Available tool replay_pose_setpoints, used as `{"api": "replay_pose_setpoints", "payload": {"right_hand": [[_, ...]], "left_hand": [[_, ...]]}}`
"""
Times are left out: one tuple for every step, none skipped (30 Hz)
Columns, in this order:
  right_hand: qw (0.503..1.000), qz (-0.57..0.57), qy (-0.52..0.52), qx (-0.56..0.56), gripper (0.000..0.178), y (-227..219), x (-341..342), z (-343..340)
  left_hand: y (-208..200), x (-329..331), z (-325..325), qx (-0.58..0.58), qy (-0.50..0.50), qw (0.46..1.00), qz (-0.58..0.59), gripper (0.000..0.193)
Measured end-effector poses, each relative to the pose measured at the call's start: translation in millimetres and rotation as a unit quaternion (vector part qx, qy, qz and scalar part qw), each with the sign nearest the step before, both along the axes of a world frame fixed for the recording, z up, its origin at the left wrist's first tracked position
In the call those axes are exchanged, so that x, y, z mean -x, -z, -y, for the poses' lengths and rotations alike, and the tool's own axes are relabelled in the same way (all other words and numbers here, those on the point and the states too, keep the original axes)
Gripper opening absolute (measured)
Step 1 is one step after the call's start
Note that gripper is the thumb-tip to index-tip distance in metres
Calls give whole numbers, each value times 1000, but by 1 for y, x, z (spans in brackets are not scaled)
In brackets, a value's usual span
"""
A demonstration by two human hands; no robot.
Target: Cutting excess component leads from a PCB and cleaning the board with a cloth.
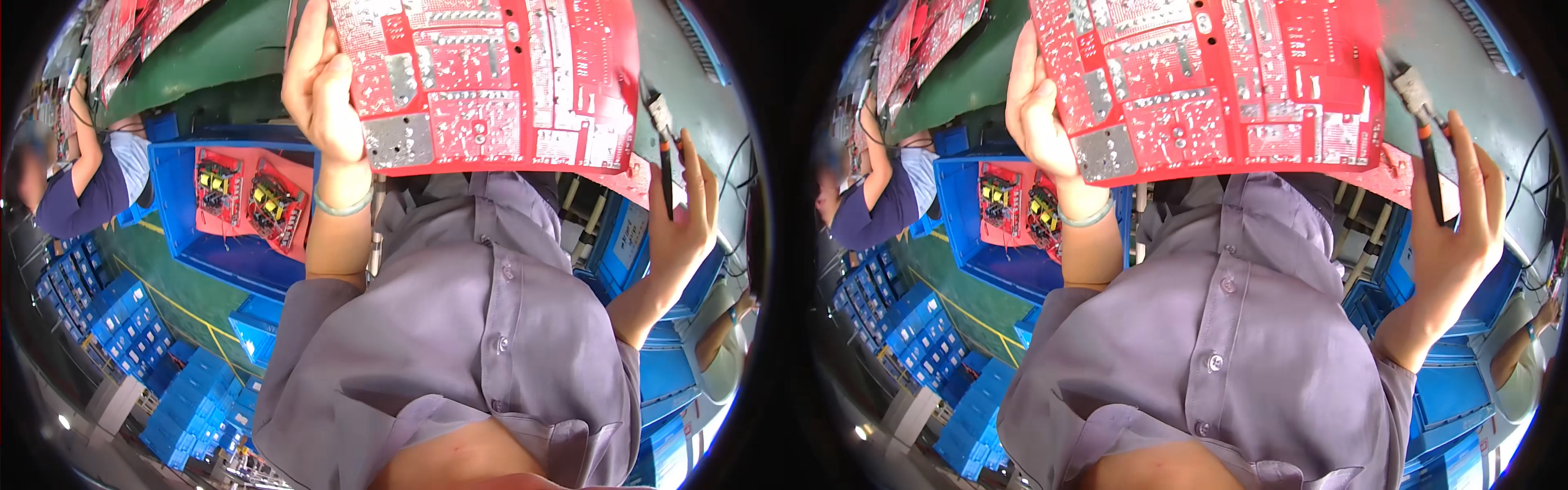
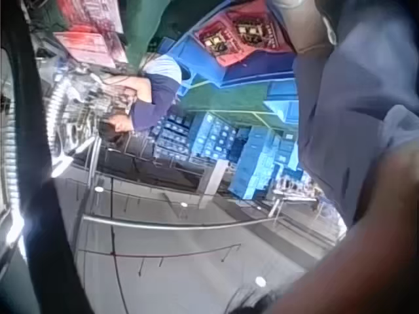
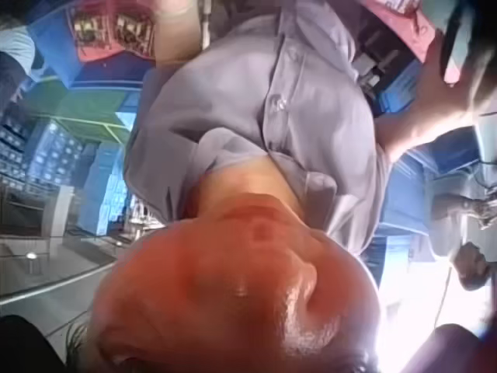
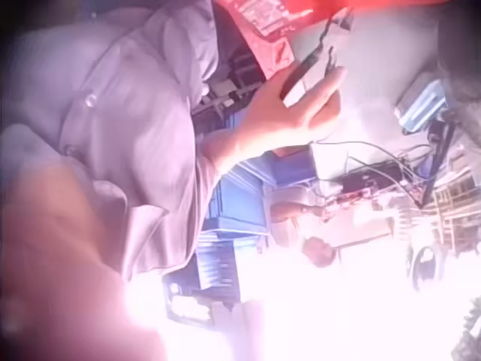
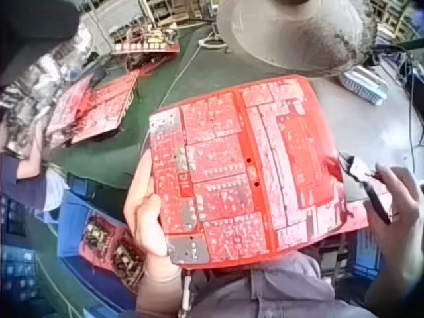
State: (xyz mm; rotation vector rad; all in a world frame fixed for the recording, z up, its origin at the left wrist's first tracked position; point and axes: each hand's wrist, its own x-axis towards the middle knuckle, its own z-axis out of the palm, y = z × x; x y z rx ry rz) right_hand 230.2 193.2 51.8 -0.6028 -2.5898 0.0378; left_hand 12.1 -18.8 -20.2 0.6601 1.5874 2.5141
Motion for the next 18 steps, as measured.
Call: {"api": "replay_pose_setpoints", "payload": {"right_hand": [[1000, -7, 20, 10, 45, 0, 1, -6], [999, -14, 39, 21, 45, 0, 1, -13], [998, -3, 57, 28, 44, 0, -1, -22], [997, 1, 70, 33, 43, 3, 1, -30], [996, 5, 82, 38, 42, 7, 3, -37], [995, 8, 94, 43, 42, 10, 6, -45], [995, 21, 89, 38, 41, 13, 8, -55], [996, 10, 79, 47, 41, 16, 10, -62], [996, -1, 68, 56, 41, 20, 14, -69], [996, -11, 59, 64, 41, 24, 17, -75], [998, -14, 52, 41, 41, 29, 20, -80], [997, -18, 55, 59, 41, 30, 24, -82], [996, -10, 71, 57, 40, 32, 27, -80], [995, -2, 87, 55, 40, 32, 30, -77], [995, -13, 82, 56, 36, 32, 32, -75], [996, -26, 64, 54, 35, 30, 33, -73], [997, -40, 47, 53, 34, 28, 33, -70], [997, -54, 29, 51, 33, 25, 34, -66]], "left_hand": [[-4, 0, -2, 11, 5, 1000, -16, 60], [-4, 1, -2, 9, 11, 1000, -24, 60], [-5, -1, -1, 22, 3, 999, -32, 60], [-4, -2, -1, 38, -4, 999, -37, 61], [-5, -2, -3, 42, -8, 999, -30, 61], [-6, -2, -5, 46, -13, 999, -23, 61], [-8, -3, -6, 50, -20, 998, -17, 62], [-8, -3, -6, 53, -24, 998, -17, 62], [-6, -3, -5, 56, -27, 998, -16, 62], [-5, -3, -4, 60, -29, 998, -14, 63], [-6, -3, -3, 50, -15, 998, -20, 61], [-5, -2, -3, 53, -20, 998, -39, 60], [-2, -2, -3, 55, -25, 997, -53, 59], [-1, -2, -3, 57, -30, 996, -68, 58], [-3, -2, 0, 3, 24, 998, -52, 59], [-3, -3, 0, 3, 19, 999, -42, 60], [-2, -3, -1, 3, 14, 999, -32, 60], [-2, -4, -2, 3, 9, 1000, -22, 61]]}}
